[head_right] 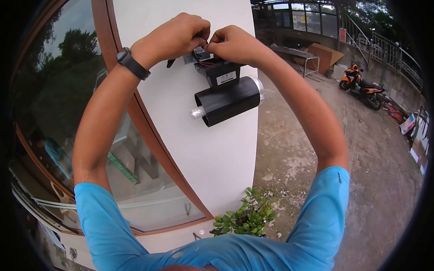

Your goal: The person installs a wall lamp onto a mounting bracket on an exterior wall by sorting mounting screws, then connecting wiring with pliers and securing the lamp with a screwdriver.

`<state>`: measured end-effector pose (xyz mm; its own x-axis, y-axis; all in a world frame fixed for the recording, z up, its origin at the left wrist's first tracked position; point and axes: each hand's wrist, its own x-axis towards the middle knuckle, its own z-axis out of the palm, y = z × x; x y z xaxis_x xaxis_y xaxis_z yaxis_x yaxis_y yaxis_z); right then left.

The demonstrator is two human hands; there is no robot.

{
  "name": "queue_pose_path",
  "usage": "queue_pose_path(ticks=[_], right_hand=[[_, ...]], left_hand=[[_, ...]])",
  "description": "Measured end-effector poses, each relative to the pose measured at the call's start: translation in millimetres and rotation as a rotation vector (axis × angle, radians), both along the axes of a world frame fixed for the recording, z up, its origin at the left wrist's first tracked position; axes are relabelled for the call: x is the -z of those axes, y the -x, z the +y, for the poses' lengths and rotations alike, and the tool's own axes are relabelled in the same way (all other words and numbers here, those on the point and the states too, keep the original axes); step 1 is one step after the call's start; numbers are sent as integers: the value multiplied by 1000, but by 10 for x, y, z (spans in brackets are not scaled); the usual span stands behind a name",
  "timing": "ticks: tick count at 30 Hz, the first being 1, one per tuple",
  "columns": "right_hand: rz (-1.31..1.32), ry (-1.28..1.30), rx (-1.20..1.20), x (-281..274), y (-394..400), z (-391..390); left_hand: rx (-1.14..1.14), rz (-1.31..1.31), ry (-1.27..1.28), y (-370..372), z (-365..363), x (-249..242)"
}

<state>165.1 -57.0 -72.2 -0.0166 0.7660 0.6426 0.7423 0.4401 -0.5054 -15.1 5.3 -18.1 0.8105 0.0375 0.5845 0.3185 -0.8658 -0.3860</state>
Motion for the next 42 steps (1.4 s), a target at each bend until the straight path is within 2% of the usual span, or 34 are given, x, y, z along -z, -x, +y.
queue_pose_path(ticks=[3, 6, 9, 18, 19, 22, 25, 26, 29, 32, 35, 36, 39, 42], right_hand=[[-55, -49, 0, 46, -67, 115], [-97, -78, 51, 48, -71, 111], [-126, -150, 92, 64, 11, 9], [-277, -384, 200, 149, 80, -22], [-292, -372, 209, 158, 81, -22], [-295, -345, 223, 115, 104, -39], [-271, -298, 216, 42, 128, -75], [-293, -258, 216, -4, 122, -82], [-302, -226, 241, -30, 201, -185], [-319, -226, 273, -15, 277, -244], [-342, -242, 299, 1, 294, -228], [-345, -249, 309, 16, 285, -214], [-390, -224, 236, -10, 196, -145], [-403, -168, 252, -83, 161, -74]], left_hand=[[26, 29, -23, -2, 79, -21], [18, 73, 91, -3, 122, -178], [155, 132, -39, -75, 149, -345], [6, 150, -99, -267, 228, -148], [-7, 167, -102, -254, 222, -150], [2, 75, -378, -236, 303, -228], [-52, -38, -334, -181, 286, -312], [-23, -64, -401, -162, 332, -342], [-115, -20, -318, 24, -28, -420], [-77, -131, -394, -124, 39, -404], [-131, -64, -412, -303, 97, -373], [7, -177, -608, -309, 82, -349], [-161, -70, -331, -272, -120, -443], [27, -147, -289, 66, -292, -441]])
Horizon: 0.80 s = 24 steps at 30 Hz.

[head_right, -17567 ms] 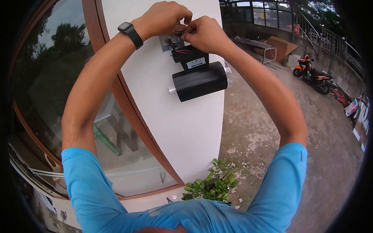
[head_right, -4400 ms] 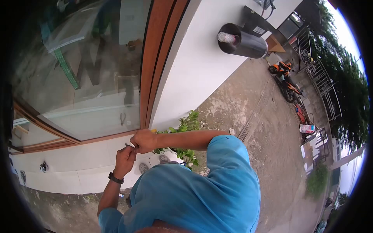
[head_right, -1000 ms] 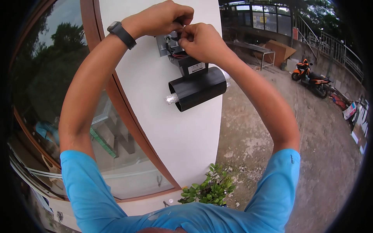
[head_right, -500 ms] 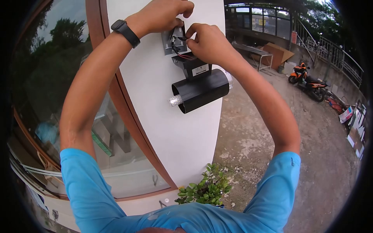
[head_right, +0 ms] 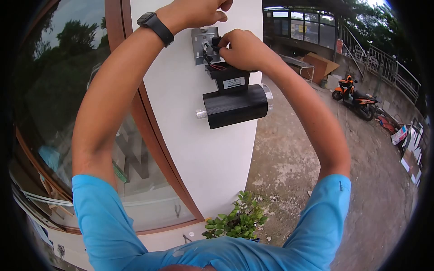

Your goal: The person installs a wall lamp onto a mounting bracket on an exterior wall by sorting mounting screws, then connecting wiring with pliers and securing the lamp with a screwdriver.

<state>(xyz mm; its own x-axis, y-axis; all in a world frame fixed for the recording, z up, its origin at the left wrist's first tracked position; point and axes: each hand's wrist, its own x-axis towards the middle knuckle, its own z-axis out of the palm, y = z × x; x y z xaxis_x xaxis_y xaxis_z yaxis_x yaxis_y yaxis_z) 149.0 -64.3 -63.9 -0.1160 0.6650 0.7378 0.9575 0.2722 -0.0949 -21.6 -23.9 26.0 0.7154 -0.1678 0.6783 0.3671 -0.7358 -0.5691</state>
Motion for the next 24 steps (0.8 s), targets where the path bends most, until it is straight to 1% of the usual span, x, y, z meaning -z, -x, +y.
queue_pose_path(ticks=[3, 4, 6, 9, 11, 12, 16, 19, 22, 24], right_hand=[[150, 322, -27, -198, -14, 7], [219, 372, -34, -210, -8, 6], [285, 424, -48, -211, -17, 16], [394, 489, -38, -235, -5, 7], [479, 540, -53, -271, -27, 17], [470, 537, -56, -277, -15, 12], [462, 571, -90, -310, 27, -14], [517, 609, -112, -331, 12, -10], [561, 610, -111, -325, -4, 0], [531, 601, -103, -331, -16, 21]], left_hand=[[116, -49, 155, 188, 0, 56], [102, -48, 262, 247, 28, 112], [71, -49, 478, 340, 161, 347], [139, -117, 709, 404, 325, 756], [198, -136, 798, 313, 463, 949], [226, -148, 843, 292, 450, 990], [169, -223, 950, 171, 468, 1046], [126, -180, 910, 116, 456, 1007], [112, -128, 1242, 127, 275, 891], [127, -129, 1367, 111, 352, 841]])
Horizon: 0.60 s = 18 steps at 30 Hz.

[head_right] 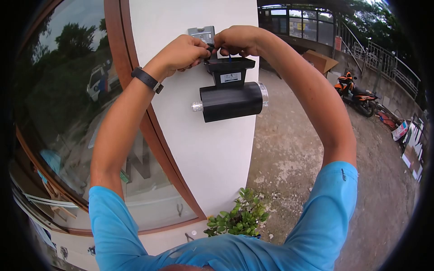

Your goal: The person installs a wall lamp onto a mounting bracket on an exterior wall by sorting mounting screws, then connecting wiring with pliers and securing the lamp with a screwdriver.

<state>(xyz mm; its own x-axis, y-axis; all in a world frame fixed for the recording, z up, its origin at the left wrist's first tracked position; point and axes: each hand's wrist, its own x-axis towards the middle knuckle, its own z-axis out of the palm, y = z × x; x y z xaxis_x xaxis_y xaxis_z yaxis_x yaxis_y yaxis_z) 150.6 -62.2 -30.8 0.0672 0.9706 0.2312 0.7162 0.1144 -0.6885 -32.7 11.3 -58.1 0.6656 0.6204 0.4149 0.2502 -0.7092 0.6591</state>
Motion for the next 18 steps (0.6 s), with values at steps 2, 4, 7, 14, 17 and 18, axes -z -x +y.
queue_pose_path(ticks=[2, 4, 7, 14, 17, 18], right_hand=[[-72, -21, -8, -10, -58, 36], [-227, -185, -17, 68, -88, 28], [-308, -299, -2, 184, -68, -56], [-435, -529, 61, 265, -53, -33], [-500, -617, 76, 293, -44, 7], [-519, -649, 81, 305, -44, 19]], left_hand=[[-8, 7, 43, -1, 60, -32], [-45, 29, 9, 17, 34, -68], [-1, 30, 60, 74, 49, -34], [0, -39, 135, 129, 13, 13], [-10, -42, 120, 143, 24, 22], [-15, -49, 122, 142, 24, 27]])
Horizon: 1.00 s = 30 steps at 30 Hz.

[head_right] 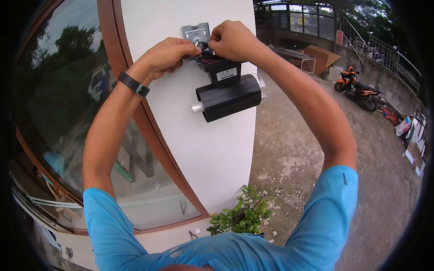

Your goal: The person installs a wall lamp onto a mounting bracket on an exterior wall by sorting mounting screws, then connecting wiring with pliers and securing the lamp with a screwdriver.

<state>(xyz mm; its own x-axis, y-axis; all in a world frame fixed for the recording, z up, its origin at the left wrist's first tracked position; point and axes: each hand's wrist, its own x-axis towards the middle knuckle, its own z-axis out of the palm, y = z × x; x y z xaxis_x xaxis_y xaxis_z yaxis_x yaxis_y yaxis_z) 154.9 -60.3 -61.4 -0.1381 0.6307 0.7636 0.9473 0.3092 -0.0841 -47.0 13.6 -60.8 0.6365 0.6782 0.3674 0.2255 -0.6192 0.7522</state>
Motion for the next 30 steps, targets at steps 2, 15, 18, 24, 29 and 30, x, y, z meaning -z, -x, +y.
queue_pose_path(ticks=[2, 15, 18, 24, 29, 30], right_hand=[[-32, -62, 22, 44, -10, 29], [-87, -125, 19, 112, 57, 60], [-100, -114, 38, 83, 22, 28], [74, -57, 44, 103, 6, -3], [152, 27, 78, 84, 93, -83], [182, 23, 75, 93, 82, -74]], left_hand=[[3, -38, 14, 0, -13, 17], [-52, -263, -26, -482, 13, -269], [-26, -189, -63, -513, -4, -301], [14, 7, 128, -386, -17, -482], [184, 72, 177, -385, -36, -577], [220, 21, 218, -382, -21, -587]])
